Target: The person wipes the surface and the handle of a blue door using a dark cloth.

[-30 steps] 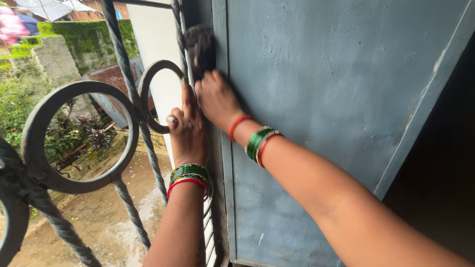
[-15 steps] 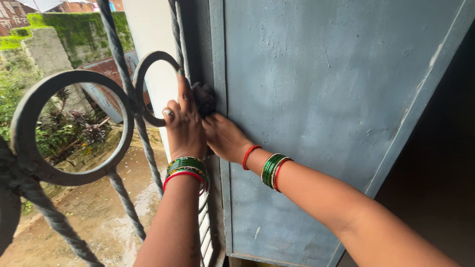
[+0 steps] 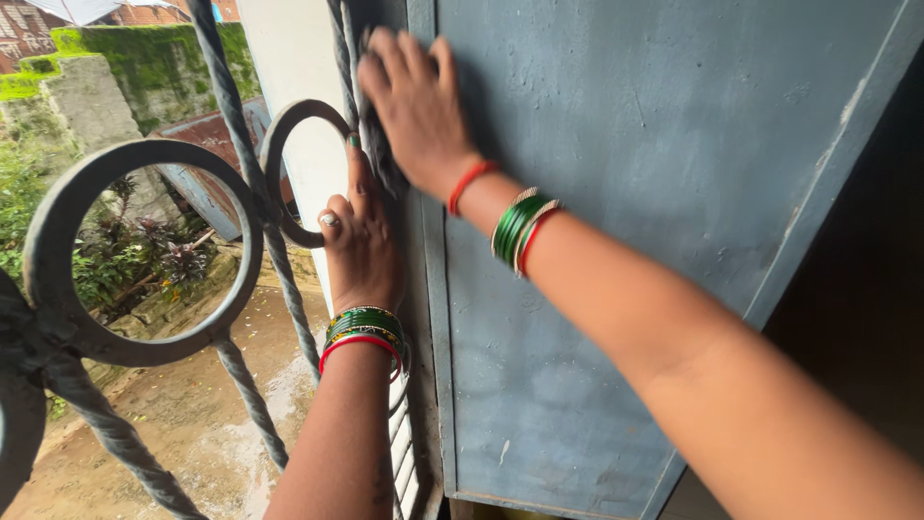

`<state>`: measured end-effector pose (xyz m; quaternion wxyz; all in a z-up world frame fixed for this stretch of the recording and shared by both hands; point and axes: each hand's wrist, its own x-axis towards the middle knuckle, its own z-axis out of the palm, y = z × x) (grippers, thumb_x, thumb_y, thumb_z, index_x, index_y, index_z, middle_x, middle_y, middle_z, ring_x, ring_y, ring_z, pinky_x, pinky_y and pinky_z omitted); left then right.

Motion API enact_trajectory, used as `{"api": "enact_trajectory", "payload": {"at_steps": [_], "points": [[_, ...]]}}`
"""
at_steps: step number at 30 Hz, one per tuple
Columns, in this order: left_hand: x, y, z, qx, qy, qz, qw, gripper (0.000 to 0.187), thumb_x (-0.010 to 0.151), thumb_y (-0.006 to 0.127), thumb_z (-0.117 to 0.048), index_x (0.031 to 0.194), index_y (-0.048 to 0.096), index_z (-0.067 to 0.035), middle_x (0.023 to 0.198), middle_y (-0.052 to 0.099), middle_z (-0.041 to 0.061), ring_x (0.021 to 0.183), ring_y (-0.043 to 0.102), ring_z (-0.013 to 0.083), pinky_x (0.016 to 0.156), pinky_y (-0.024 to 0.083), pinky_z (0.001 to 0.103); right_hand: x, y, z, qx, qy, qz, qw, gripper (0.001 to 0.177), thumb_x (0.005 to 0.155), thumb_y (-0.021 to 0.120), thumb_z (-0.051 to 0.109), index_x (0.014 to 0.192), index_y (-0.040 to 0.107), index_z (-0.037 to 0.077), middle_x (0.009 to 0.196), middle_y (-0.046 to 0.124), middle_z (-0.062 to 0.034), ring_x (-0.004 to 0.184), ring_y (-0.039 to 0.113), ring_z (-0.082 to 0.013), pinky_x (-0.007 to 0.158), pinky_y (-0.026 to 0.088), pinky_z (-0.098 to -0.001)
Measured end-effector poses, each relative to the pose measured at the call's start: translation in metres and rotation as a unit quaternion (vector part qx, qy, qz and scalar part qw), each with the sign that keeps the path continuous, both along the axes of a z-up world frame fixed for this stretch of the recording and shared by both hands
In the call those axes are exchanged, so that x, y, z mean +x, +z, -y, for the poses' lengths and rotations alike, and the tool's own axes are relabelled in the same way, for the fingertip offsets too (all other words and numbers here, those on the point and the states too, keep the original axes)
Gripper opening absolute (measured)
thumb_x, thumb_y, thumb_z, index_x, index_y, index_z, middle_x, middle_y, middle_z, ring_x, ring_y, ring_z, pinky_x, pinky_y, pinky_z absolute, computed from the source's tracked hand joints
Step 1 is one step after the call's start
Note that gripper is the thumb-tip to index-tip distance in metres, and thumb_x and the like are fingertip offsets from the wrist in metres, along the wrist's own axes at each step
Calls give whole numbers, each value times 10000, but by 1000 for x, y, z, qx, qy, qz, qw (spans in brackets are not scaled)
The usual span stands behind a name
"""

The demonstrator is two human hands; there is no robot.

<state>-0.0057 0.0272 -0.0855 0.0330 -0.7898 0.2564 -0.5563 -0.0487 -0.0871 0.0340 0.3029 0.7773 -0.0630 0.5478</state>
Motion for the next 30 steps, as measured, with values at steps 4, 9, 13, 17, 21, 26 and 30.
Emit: {"api": "enact_trajectory", "payload": {"at_steps": [4,9,13,17,21,26,30], "points": [[-1,-1,-3,8,-16,2,1000,677,919,473,-258,1551,412,-23,1708,162,136,1045,501,195,919,335,332,6,35,5,47,44,4,998,391,1034,501,26,1417,519,100,1377,569,-90,1377,485,-288,1172,308,-520],[0,-1,0,14,-11,-5,1000,679,916,477,-250,1550,421,-14,1716,168,135,1002,498,185,898,333,329,26,6,14,-43,-38,23,998,525,1029,457,86,1536,405,-42,1527,479,-215,1495,365,-338,1301,202,-450],[3,-1,1,-15,-13,19,1000,705,935,474,-261,1590,381,-18,1703,190,126,998,499,189,909,334,337,20,-46,3,-56,-108,-34,992,562,1027,428,197,1511,386,-85,1544,439,-278,1503,311,-392,1272,175,-470],[2,-1,0,-5,-6,15,1000,709,930,484,-253,1595,367,-39,1721,173,108,979,486,174,907,321,322,9,-73,-5,-72,-146,-49,985,554,1025,452,210,1495,424,-81,1501,477,-265,1468,369,-389,1250,231,-476],[1,-4,2,-4,-7,17,1000,720,935,488,-257,1618,373,-61,1726,163,112,957,482,169,897,317,323,5,-81,-3,-98,-139,-37,985,501,1003,486,190,1424,521,-79,1398,560,-235,1370,486,-347,1203,300,-440],[5,-4,4,2,-19,-1,1000,672,918,535,-280,1559,416,-119,1718,161,167,1095,509,221,987,326,366,-4,-113,-1,-48,-36,-79,995,265,947,557,86,1173,641,-23,1198,685,-183,1212,631,-293,1162,387,-410],[6,-5,-1,37,-2,9,999,600,948,536,-299,1510,480,-99,1746,155,172,1095,504,217,979,319,373,-17,-116,-7,86,98,-177,975,271,800,612,-5,1046,721,32,885,745,-155,900,724,-302,1021,468,-448]]}}
